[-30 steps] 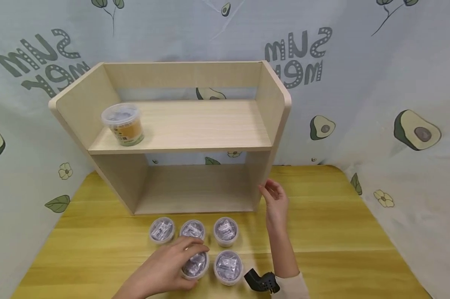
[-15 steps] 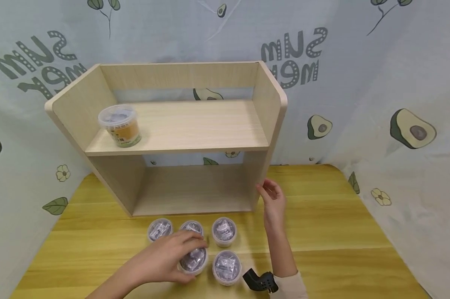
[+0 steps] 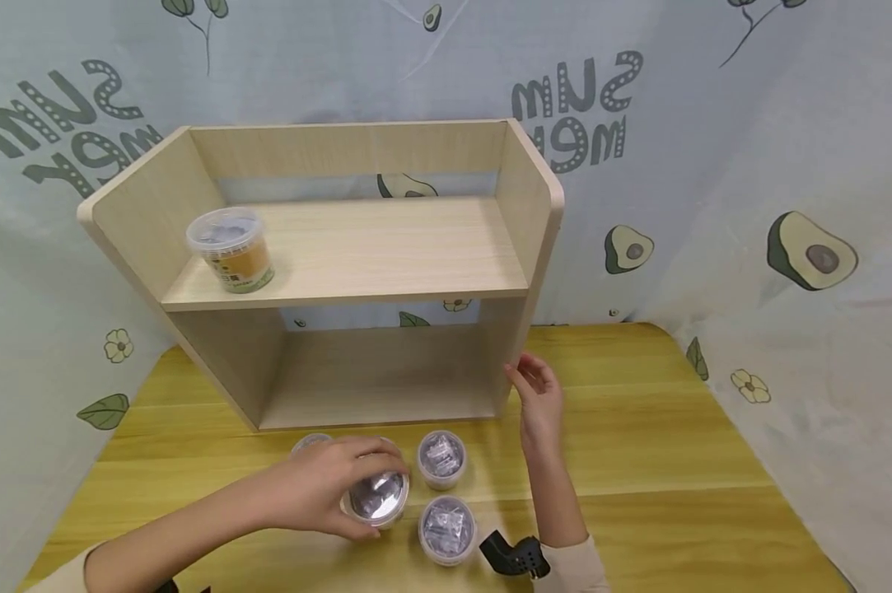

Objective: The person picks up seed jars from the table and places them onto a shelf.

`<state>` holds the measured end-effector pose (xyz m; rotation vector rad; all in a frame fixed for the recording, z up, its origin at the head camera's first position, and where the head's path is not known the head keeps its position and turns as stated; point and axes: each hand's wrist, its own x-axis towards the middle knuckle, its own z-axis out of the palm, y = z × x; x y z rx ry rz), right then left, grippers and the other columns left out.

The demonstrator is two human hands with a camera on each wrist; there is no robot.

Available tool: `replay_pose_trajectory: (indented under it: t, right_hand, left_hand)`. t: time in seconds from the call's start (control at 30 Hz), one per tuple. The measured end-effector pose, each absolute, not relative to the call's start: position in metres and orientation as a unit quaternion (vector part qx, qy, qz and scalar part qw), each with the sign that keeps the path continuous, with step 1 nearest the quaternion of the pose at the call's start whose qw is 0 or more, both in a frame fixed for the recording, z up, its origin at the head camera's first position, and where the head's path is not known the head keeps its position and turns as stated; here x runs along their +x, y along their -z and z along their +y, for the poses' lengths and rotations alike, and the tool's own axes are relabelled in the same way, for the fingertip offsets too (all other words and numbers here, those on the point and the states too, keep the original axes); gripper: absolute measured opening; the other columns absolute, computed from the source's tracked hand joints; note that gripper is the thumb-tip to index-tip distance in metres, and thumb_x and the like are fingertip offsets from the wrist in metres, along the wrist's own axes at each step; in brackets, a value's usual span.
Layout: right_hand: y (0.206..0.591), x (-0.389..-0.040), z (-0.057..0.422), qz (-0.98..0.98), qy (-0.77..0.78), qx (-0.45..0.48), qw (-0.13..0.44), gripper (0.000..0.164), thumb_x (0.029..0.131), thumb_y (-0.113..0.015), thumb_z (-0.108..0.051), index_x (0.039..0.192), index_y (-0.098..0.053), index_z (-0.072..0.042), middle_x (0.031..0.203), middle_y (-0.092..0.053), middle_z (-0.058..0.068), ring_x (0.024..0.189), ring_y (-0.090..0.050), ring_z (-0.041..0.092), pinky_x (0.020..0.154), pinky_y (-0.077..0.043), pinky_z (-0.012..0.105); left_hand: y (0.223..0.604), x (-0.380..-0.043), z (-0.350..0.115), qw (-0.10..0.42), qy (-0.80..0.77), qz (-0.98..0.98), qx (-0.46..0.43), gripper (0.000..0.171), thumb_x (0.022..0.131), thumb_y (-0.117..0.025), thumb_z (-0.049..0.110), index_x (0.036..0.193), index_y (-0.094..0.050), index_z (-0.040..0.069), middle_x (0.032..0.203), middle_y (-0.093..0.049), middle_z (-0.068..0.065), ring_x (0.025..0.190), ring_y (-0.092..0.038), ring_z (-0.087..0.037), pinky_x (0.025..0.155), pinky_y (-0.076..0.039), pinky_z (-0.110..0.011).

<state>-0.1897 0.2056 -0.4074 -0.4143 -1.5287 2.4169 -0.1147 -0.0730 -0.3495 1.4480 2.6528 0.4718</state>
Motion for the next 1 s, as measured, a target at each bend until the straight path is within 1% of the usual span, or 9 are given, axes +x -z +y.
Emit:
replay_pose_trajectory:
  t: [0.13, 0.3, 0.5, 0.7, 0.8, 1.0]
  right_hand:
    - [0.408, -0.19, 0.205, -0.526, -0.83, -0.139, 0.121, 0.018, 0.085, -0.061, 0.003, 0.093, -0.058, -0.013, 0.098, -0.057, -0.003, 0.095, -0.055, 0.01, 0.084, -0.046, 0.016]
    - [0.409, -0.19, 0.206, -0.515, -0.837, -0.128, 0.131, 0.022, 0.084, -0.059, 0.006, 0.087, -0.061, -0.015, 0.093, -0.059, -0.004, 0.09, -0.057, 0.009, 0.082, -0.047, 0.016]
    - [0.408, -0.191, 0.207, -0.507, -0.842, -0.127, 0.132, 0.023, 0.084, -0.059, 0.008, 0.086, -0.061, -0.015, 0.092, -0.06, -0.003, 0.089, -0.057, 0.009, 0.081, -0.047, 0.016]
    - [0.409, -0.192, 0.207, -0.499, -0.845, -0.13, 0.141, 0.026, 0.083, -0.058, 0.011, 0.083, -0.063, -0.014, 0.088, -0.061, -0.003, 0.086, -0.059, 0.009, 0.079, -0.048, 0.017]
    - [0.409, -0.192, 0.207, -0.504, -0.842, -0.131, 0.139, 0.025, 0.083, -0.059, 0.011, 0.084, -0.063, -0.015, 0.089, -0.061, -0.003, 0.087, -0.058, 0.009, 0.08, -0.048, 0.017]
    - [0.41, -0.192, 0.207, -0.505, -0.842, -0.13, 0.138, 0.025, 0.082, -0.059, 0.01, 0.084, -0.062, -0.014, 0.089, -0.061, -0.003, 0.087, -0.058, 0.009, 0.08, -0.048, 0.016]
  left_hand:
    - [0.34, -0.12, -0.076, 0.039, -0.163, 0.864, 0.474, 0.058, 0.067, -0.077, 0.037, 0.12, -0.058, 0.02, 0.114, -0.059, 0.003, 0.099, -0.058, -0.009, 0.077, -0.049, -0.019]
    - [0.33, -0.125, -0.077, 0.037, -0.159, 0.864, 0.477, 0.059, 0.067, -0.077, 0.04, 0.119, -0.059, 0.019, 0.113, -0.059, 0.004, 0.1, -0.056, -0.01, 0.077, -0.049, -0.021]
    - [0.32, -0.13, -0.075, 0.052, -0.176, 0.856, 0.484, 0.057, 0.069, -0.076, 0.039, 0.119, -0.059, 0.018, 0.112, -0.059, 0.004, 0.098, -0.057, -0.009, 0.077, -0.048, -0.017]
    - [0.311, -0.137, -0.073, 0.064, -0.194, 0.85, 0.485, 0.057, 0.068, -0.077, 0.037, 0.118, -0.059, 0.016, 0.112, -0.059, 0.004, 0.097, -0.057, -0.008, 0.077, -0.047, -0.015]
    - [0.305, -0.139, -0.072, 0.073, -0.19, 0.852, 0.483, 0.058, 0.069, -0.077, 0.038, 0.119, -0.059, 0.017, 0.114, -0.059, 0.004, 0.098, -0.058, -0.009, 0.077, -0.047, -0.015]
    - [0.288, -0.143, -0.071, 0.071, -0.163, 0.859, 0.48, 0.056, 0.069, -0.076, 0.04, 0.119, -0.059, 0.02, 0.114, -0.059, 0.006, 0.099, -0.057, -0.009, 0.078, -0.049, -0.02]
